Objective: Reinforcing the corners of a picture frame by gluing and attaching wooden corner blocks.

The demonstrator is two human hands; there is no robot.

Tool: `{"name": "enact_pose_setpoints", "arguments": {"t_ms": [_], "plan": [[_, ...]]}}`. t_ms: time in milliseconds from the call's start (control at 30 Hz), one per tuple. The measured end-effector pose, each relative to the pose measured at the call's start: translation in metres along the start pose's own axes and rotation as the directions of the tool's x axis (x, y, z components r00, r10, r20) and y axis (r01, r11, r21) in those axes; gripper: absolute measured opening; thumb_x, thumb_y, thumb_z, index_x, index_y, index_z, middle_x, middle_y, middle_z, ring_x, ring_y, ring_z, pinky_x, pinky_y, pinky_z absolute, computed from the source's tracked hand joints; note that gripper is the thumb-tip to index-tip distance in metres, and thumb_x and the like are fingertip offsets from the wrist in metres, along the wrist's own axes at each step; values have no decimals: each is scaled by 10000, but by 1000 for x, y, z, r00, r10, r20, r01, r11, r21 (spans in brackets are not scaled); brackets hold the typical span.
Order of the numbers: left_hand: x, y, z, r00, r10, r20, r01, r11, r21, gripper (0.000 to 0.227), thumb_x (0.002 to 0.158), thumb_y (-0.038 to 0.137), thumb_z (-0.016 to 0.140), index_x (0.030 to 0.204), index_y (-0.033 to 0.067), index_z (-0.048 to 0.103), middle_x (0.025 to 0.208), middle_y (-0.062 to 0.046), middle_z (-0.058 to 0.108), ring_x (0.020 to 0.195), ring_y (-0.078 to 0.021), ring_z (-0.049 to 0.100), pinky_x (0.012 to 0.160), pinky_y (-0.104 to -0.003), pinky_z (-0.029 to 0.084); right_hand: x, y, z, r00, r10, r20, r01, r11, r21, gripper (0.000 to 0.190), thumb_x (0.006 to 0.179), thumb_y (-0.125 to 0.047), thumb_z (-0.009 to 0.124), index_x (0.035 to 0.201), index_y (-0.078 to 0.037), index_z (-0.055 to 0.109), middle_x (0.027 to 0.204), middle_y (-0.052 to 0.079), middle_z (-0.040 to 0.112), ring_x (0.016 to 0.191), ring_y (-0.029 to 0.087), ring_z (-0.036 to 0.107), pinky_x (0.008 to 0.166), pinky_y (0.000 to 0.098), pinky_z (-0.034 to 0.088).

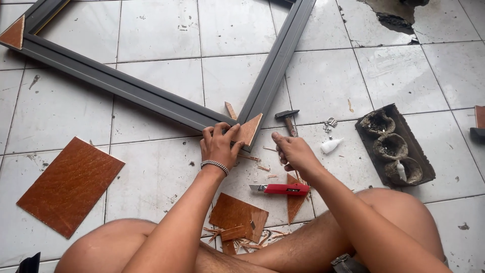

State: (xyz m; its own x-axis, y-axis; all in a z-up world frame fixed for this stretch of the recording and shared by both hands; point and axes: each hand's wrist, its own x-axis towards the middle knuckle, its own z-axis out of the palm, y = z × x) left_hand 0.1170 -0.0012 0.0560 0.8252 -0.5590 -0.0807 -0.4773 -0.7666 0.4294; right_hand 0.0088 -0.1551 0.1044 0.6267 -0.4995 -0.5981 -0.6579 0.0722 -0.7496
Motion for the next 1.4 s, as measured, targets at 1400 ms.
{"name": "enact_pose_setpoints", "arguments": {"t_ms": [1400], "plan": [[-8, 7, 4, 933, 354, -60, -345, 930, 124, 440, 905, 259, 352, 1342, 283, 302, 1341, 27, 349, 1259, -275, 266, 977, -585, 208, 4, -28, 4, 931, -361, -48, 306, 848, -433, 354, 835, -178, 609, 1074, 78, 559, 892, 271, 618, 744, 335, 646, 631, 369, 547]]}}
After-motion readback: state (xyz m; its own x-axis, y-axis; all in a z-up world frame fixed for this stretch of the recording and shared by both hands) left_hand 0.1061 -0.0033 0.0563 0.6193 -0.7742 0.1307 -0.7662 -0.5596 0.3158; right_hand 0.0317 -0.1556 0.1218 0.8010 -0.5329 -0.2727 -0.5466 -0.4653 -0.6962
